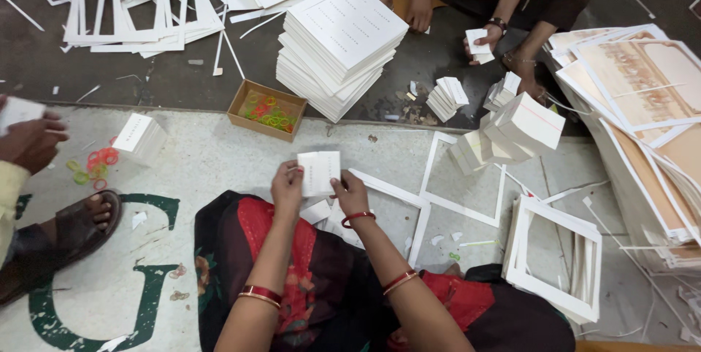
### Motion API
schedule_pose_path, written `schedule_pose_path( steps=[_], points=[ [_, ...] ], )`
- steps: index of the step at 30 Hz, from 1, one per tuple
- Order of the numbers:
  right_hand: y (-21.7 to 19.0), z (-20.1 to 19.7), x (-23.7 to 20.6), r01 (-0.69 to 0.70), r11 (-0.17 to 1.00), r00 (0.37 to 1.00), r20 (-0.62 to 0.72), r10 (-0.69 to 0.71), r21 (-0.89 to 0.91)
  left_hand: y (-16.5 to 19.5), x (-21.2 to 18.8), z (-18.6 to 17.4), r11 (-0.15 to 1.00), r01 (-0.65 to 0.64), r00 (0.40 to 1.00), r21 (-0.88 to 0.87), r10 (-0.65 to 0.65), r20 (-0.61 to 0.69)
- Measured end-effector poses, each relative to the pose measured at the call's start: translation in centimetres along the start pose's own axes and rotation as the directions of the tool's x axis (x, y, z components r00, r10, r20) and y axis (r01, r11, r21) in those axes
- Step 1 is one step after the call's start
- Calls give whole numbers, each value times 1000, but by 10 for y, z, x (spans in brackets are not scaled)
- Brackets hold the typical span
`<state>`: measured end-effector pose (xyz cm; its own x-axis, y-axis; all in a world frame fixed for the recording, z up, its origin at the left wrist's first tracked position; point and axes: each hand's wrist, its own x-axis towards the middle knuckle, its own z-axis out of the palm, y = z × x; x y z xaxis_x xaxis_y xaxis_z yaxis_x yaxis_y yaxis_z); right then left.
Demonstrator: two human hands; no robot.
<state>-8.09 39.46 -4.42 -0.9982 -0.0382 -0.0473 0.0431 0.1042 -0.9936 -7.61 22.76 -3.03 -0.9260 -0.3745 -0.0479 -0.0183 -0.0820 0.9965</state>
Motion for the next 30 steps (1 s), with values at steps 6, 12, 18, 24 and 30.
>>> schedule_pose_path(
  steps=[6, 12, 18, 24, 30],
  points=[
    [-26, 25, -16, -6, 928, 995, -91, -30, -372, 6, -16, 17, 985, -171, 969, -15, 171, 176],
    [-8, 3, -7, 136, 938, 989, -12, -147, -319, 32, 29, 8, 794, -412, 909, 447, 389, 148],
    [29, -60, -22, 1, 968, 989, -143, -39, -252, 26, 58, 4, 745, -285, 932, 603, 68, 356],
    [62, -105, -73, -224, 972, 966, -146, 212, -74, 8, 44, 17, 384, -340, 922, 858, -43, 385],
    [83, -149, -107, -273, 961, 944, -208, 256, -55, 32, 34, 24, 371, -185, 953, 910, -157, 258]
  ],
)
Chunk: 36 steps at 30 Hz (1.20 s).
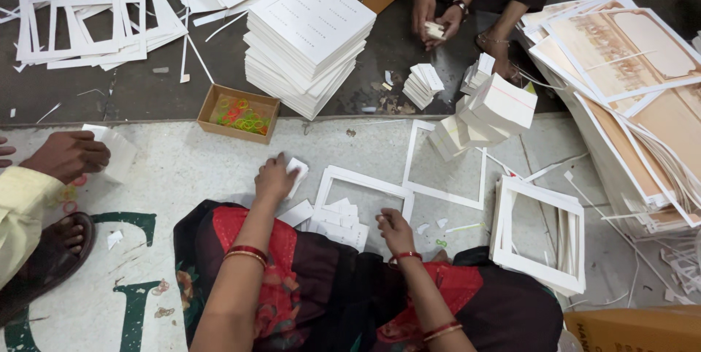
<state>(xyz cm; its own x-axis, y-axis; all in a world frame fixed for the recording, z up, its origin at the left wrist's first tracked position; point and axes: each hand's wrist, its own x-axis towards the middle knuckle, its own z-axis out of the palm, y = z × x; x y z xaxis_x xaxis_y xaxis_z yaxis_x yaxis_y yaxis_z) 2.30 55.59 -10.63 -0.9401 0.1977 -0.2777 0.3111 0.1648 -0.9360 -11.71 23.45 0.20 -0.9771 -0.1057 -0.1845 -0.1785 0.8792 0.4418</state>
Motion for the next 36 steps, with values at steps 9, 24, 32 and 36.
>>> schedule_pose_path(
  steps=[9, 24, 32, 36],
  points=[
    [22, -30, -29, -59, 997, 998, 8, 60, -49, 7, -4, 36, 965, -75, 993, 251, 97, -74],
    [31, -52, -48, -39, 999, 999, 23, 40, -18, -11, -22, -4, 929, -75, 954, 364, 173, -245],
    [10, -20, -43, 93, 977, 995, 59, -83, -190, 15, -76, 12, 875, -137, 939, 464, -35, 341],
    [-17, 17, -26, 247, 936, 969, 82, -234, -252, 14, -71, 32, 868, -162, 966, 469, 42, 256]
  ],
)
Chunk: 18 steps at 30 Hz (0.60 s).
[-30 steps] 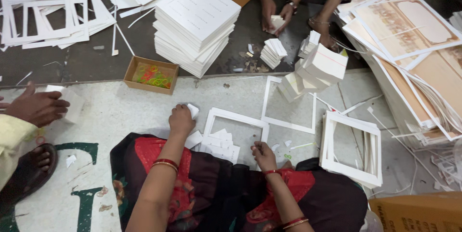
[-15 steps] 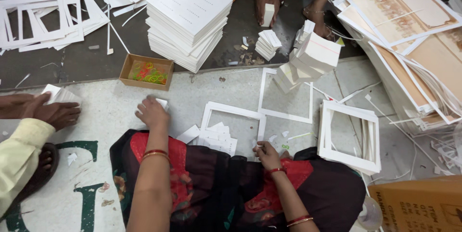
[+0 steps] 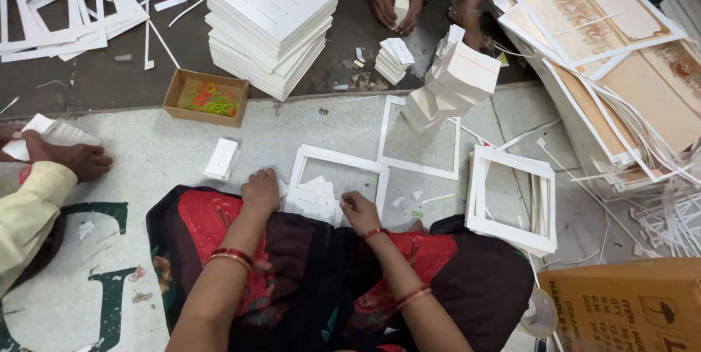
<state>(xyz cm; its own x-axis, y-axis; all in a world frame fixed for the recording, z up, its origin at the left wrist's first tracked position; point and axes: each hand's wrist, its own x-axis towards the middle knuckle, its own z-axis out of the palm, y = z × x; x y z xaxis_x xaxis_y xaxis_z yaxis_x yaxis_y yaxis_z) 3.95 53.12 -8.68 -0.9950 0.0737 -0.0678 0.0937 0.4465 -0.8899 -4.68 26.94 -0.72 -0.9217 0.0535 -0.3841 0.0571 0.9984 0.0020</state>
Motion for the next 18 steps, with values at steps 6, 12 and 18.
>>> schedule_pose_path(
  steps=[6, 12, 18],
  points=[
    [-18, 21, 8, -81, 988, 996, 16, 84, -133, -1, 22, 23, 892, 102, 966, -441, -195, -170],
    [-35, 17, 30, 286, 863, 950, 241, -199, -416, 19, 21, 10, 788, 18, 976, -616, -149, -162],
    [-85, 42, 49, 430, 689, 869, 474, -141, -583, 33, 14, -2, 880, -74, 963, -469, -59, -264]
  ],
)
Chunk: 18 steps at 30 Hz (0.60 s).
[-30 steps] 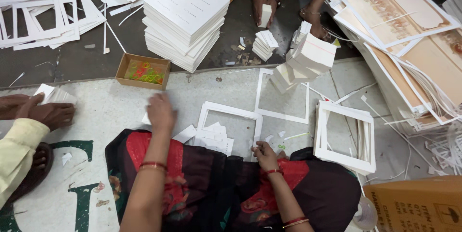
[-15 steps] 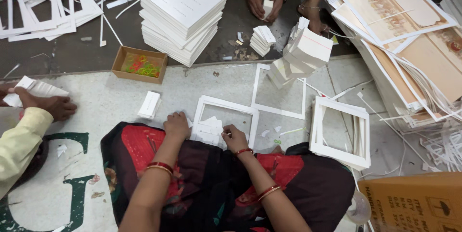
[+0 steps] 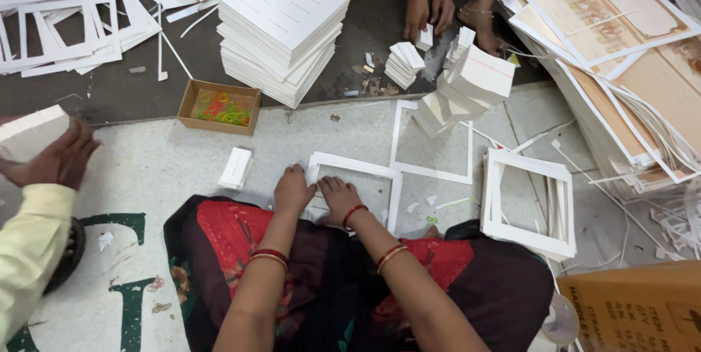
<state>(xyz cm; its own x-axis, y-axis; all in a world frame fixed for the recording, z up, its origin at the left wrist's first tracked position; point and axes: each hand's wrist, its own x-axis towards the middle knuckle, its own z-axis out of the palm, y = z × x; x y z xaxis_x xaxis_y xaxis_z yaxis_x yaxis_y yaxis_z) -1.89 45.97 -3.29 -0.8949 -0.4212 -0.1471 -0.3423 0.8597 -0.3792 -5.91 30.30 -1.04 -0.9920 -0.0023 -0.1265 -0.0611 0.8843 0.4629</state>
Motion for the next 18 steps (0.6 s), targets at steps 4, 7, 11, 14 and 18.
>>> schedule_pose_path(
  steps=[4, 7, 11, 14, 18],
  points=[
    [-19, -15, 8, -88, 993, 985, 144, 98, -75, -3, 10, 6, 999, 32, 997, 19, -33, 66],
    [-20, -20, 9, -154, 987, 972, 172, 160, -46, -10, 15, 14, 997, 74, 989, -2, -73, 128],
    [-10, -10, 12, -197, 980, 956, 220, 195, -17, -16, 19, 22, 997, 66, 987, -44, -59, 147],
    [2, 3, 16, -177, 984, 948, 270, 168, 10, -17, 18, 26, 995, 33, 996, -94, -25, 89],
    [14, 13, 11, -112, 982, 968, 240, 74, 152, -19, 16, 26, 981, 108, 982, -164, -80, 172]
  ],
)
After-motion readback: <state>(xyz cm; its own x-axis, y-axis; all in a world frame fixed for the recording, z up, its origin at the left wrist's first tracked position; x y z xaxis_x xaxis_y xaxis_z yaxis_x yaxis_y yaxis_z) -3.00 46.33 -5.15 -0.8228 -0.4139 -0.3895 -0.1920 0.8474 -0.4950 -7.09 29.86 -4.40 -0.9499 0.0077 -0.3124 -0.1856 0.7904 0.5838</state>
